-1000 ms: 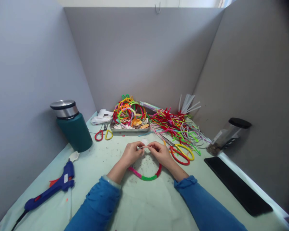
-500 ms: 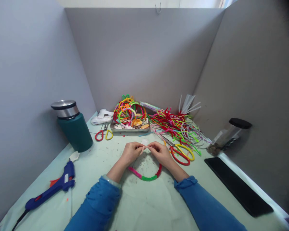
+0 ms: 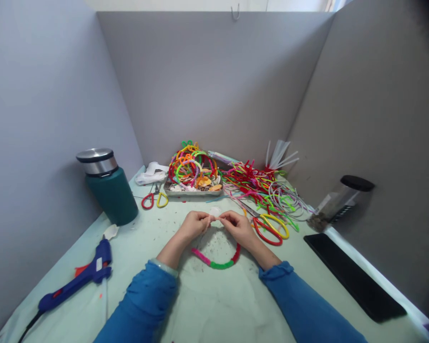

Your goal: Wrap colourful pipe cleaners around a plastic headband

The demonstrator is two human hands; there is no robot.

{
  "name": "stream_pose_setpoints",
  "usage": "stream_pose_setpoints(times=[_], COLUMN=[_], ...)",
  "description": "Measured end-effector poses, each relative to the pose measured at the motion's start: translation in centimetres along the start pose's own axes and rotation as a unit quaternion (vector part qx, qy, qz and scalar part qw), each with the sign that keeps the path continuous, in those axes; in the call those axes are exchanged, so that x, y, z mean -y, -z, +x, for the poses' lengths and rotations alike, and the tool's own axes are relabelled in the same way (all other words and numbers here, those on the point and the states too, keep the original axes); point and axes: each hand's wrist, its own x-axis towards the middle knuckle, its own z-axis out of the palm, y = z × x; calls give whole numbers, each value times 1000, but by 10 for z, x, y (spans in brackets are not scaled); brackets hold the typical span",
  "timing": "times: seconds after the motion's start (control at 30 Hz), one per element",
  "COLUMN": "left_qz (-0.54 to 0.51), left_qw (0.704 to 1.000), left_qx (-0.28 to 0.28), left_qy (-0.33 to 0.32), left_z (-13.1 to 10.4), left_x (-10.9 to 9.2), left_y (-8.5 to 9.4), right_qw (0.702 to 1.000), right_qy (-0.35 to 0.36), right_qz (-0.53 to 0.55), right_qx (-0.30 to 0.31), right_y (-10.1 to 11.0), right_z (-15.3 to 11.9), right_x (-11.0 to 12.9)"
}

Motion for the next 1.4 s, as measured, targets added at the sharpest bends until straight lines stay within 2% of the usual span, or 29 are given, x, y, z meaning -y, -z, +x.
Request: stream_pose_setpoints(times=[0.27,0.57,0.67,0.8,0.87,1.03,1.2,1.3,1.4], left_qz=[-30,-5,9,48,38,0,86,144,185], left_qw=[999,999,999,992,988,989,974,964,955], left_qx=[19,39,10,-95,-126,-93,-106,-121,-113], left_qy=[37,-32,-47,-64,-84,-117,-180,-189,-201], left_z=[-1,-2,2,6,6,4,7,8,6], left_x=[0,6,11,12,9,5,9,10,9], left_y=[4,7,7,8,9,9,4,2,2], right_qw=[1000,1000,1000,1000,1000,1000,999,999,999], right_qy=[0,8,2,-5,-7,-7,-6,-9,-9], right_qz=[4,10,3,0,-1,4,15,15,15], right_qx=[3,9,-1,-15,-18,-24,-28,-31,-30], right_y=[-1,-1,-1,-2,-2,-2,-2,-2,-2], right_z=[1,0,0,1,1,1,2,2,2], right_x=[1,2,0,-2,-2,-2,-1,1,0])
